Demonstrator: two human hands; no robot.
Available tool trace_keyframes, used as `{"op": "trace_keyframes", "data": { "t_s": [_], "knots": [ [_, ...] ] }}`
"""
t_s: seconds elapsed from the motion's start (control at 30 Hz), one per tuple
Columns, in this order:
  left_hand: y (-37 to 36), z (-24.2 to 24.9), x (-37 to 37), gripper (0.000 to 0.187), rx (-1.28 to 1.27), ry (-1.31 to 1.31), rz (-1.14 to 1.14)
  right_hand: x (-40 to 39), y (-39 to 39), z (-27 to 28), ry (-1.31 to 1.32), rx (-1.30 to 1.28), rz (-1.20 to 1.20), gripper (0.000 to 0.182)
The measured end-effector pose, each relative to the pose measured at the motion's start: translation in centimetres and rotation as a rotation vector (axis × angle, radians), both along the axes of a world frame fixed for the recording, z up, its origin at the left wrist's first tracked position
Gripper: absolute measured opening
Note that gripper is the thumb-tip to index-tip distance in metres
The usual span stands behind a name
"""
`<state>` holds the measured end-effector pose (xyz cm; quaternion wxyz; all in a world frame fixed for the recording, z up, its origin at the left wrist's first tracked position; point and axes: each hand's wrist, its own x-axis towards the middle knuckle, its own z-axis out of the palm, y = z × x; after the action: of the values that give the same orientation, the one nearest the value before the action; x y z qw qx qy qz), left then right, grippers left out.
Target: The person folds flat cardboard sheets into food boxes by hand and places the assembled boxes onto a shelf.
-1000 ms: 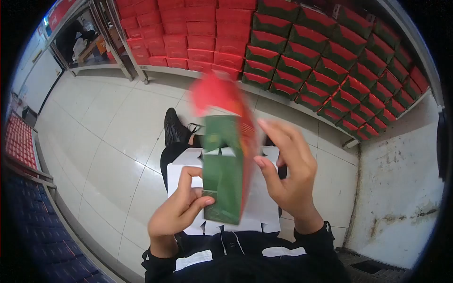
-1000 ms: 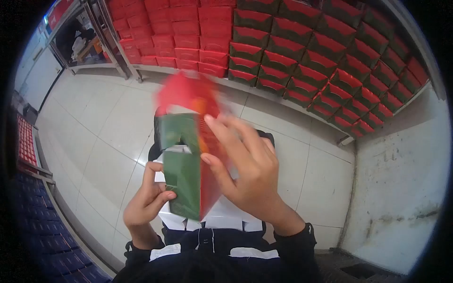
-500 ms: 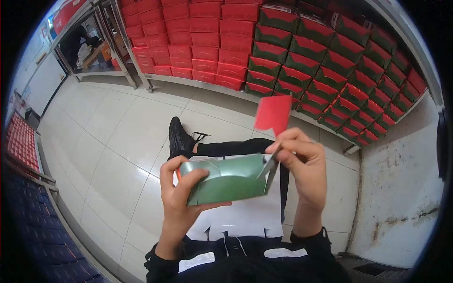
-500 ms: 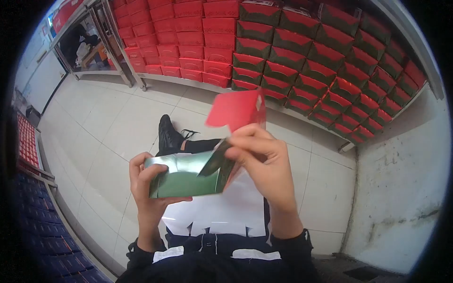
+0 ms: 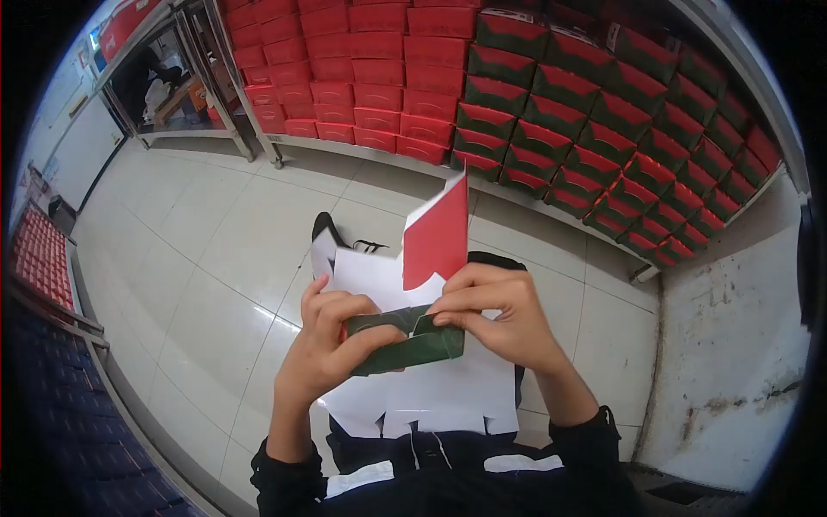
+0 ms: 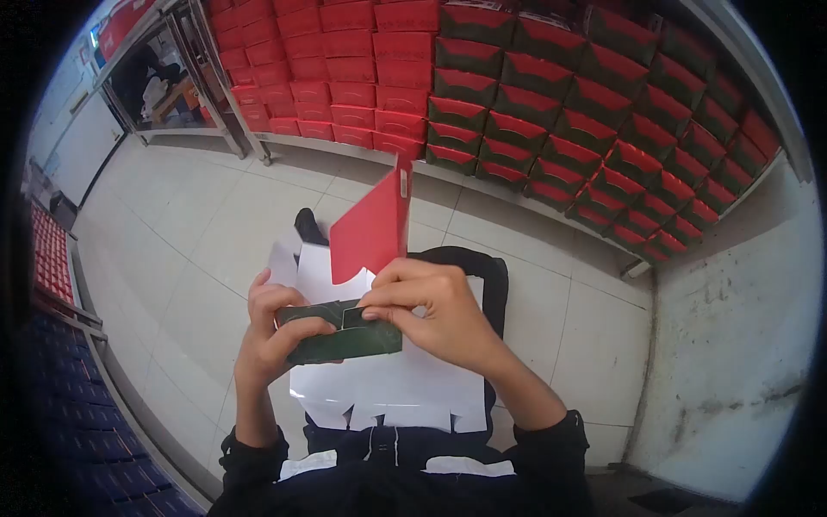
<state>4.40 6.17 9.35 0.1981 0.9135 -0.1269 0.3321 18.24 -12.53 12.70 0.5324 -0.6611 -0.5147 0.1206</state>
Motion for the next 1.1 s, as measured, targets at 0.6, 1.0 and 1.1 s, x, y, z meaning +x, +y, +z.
{"op": "trace_keyframes", "data": {
  "t_s": [0.6,1.0,1.1],
  "knots": [
    [5.5,-3.7,-1.4,0.074,-0.600,-0.107,0.075,6.5,-0.6,-10.0,0.640,-0.019,-0.106,0.072],
    [-0.9,0.8,3.2,0.015,-0.561,0.582,-0.031,1.8,0.2,-0.3,-0.041,-0.023,0.001,0.018],
    [-1.5,0.8,3.8,0.015,-0.477,0.690,-0.023,1.2,-0.5,-0.7,-0.160,-0.023,-0.201,0.019]
  ]
}}
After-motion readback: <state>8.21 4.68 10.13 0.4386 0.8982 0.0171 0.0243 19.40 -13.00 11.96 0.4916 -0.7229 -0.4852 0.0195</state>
